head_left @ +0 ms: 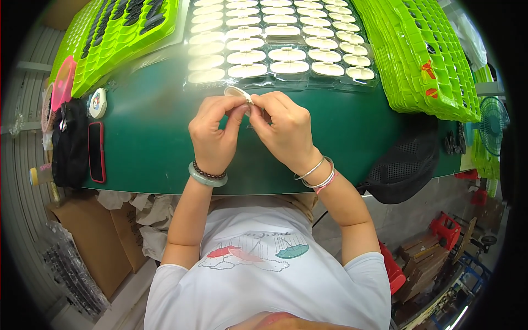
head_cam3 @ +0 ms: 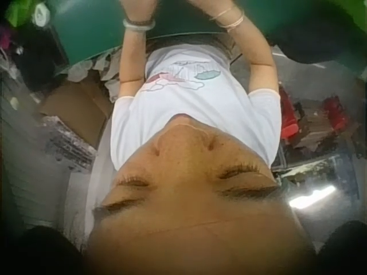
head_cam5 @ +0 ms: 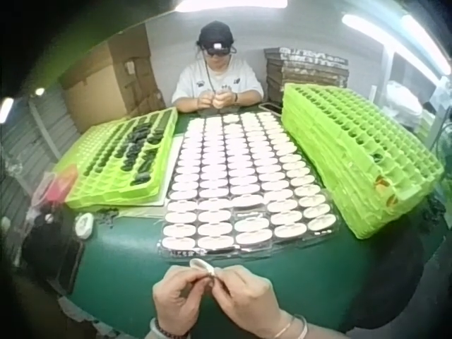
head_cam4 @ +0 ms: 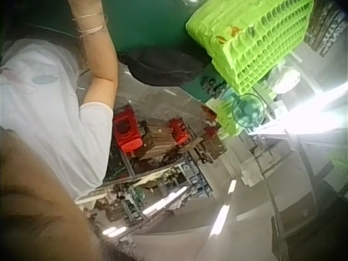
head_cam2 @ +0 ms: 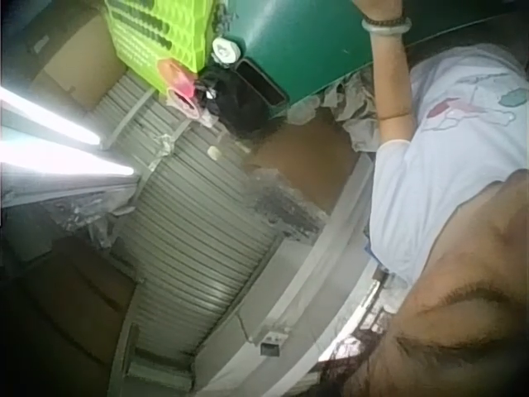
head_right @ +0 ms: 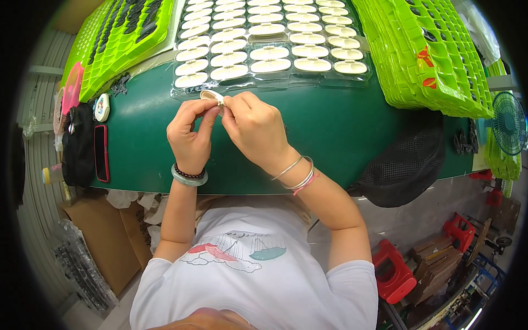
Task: The person assembles small metal pins into oval plastic components by hand at a manufacturing workbench.
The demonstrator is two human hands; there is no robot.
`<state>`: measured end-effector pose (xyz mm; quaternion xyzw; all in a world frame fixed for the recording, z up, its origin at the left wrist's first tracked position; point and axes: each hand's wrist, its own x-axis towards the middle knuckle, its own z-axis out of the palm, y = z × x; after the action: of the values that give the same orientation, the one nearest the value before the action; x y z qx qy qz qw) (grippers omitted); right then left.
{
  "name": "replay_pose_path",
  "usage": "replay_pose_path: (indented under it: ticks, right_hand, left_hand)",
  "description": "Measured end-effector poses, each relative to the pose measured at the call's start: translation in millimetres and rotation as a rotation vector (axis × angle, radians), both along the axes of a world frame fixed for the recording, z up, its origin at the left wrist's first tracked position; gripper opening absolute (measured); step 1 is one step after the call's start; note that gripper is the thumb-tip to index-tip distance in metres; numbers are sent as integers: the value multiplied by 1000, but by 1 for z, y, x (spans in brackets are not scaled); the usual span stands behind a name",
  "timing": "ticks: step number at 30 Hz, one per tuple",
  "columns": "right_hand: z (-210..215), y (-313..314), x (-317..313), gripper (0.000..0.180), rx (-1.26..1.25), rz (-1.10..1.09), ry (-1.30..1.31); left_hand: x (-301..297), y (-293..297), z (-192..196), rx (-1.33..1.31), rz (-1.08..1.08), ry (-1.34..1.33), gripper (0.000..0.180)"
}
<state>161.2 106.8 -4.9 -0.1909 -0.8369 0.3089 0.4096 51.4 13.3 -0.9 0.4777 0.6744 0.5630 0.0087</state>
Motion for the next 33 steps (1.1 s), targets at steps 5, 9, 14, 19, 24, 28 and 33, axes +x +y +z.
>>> replay_pose_path:
  ticks: [5, 9, 14, 19, 24, 28, 33]
  right_hand:
    - [0, -1, 0, 13, 11, -1, -14]
    - [0, -1, 0, 14, 16, -6, -19]
    - [0, -2, -1, 14, 26, 0, -21]
    - [-1, -2, -1, 15, 27, 2, -26]
    - [-2, -1, -1, 15, 17, 8, -13]
    - [0, -1, -1, 14, 9, 12, -23]
    - [0, 2, 0, 14, 9, 3, -15]
  left_hand:
    - [0, 1, 0, 12, 12, 31, 13]
    - [5, 0, 3, -33, 44, 38, 12]
    - [6, 0, 1, -16, 84, 100, 12]
    - [4, 1, -1, -4, 90, 154, 13]
    - [-1, -1, 0, -21, 32, 126, 15]
    - [-2, -1, 1, -2, 21, 113, 15]
    - [-1, -2, 6, -36, 3, 77, 17]
